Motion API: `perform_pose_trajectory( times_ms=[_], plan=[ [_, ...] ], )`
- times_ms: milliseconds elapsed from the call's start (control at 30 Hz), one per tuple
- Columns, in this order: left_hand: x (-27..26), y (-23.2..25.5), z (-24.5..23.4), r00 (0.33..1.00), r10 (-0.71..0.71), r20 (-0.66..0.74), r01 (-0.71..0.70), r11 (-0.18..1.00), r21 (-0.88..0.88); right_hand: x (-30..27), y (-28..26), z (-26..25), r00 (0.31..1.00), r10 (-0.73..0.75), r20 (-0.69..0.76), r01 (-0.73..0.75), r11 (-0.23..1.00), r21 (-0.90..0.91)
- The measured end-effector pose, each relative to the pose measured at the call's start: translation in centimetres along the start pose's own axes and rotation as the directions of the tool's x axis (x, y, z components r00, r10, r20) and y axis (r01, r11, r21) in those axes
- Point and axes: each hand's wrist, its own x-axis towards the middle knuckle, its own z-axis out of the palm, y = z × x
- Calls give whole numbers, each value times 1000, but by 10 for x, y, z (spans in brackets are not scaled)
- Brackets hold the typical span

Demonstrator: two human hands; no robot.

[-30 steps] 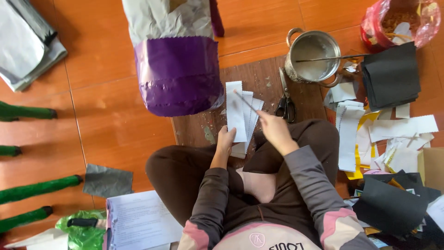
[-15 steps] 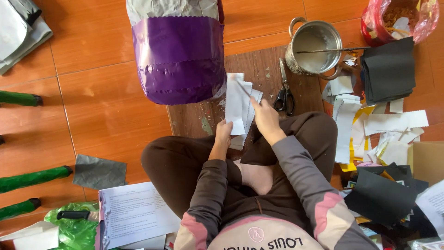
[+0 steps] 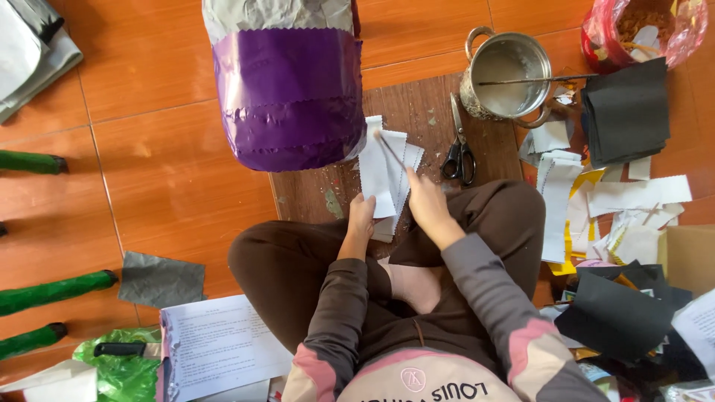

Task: Decorating a large paper-mache sculpture by cutting and gluing paper strips

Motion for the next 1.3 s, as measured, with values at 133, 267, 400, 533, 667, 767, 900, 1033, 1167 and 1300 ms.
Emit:
perform_pose_trajectory(
  times_ms=[133, 267, 400, 533, 667, 767, 900, 1033, 1167, 1300],
  plan=[
    [-17, 17, 5, 998, 0, 65, 2, 999, -32, 34, 6, -19, 968, 248, -22, -229, 920, 320],
    [-36, 39, 16, 999, -24, 47, 28, 996, -83, 34, 32, -99, 926, 224, -304, -184, 971, 155],
    [-27, 33, 14, 996, -42, 73, 45, 998, -44, 59, 127, -101, 830, 193, -523, -267, 961, -68],
    [-20, 29, 10, 995, -71, 65, 73, 997, -27, 82, 155, -96, 887, 25, -461, -176, 942, -286],
    [2, 17, 4, 996, -75, 44, 76, 997, -25, 62, 123, -93, 935, 166, -314, -198, 977, -75],
    [4, 14, 5, 997, -73, 34, 74, 997, -29, 49, 107, -65, 889, 343, -304, -209, 893, 398],
    [23, 3, -5, 994, -85, 63, 87, 996, -30, 53, 109, -41, 853, 518, -61, -118, 305, 945],
    [7, 8, -1, 996, -63, 62, 66, 997, -44, 43, 102, -53, 858, 507, 79, -114, 37, 993],
    [8, 5, 1, 997, -56, 57, 59, 997, -51, 4, 73, -74, 901, 430, -54, -28, 183, 983],
    [16, 0, 2, 995, -86, 42, 88, 993, -74, -37, 50, -49, 968, 214, -131, -9, 551, 835]
  ],
)
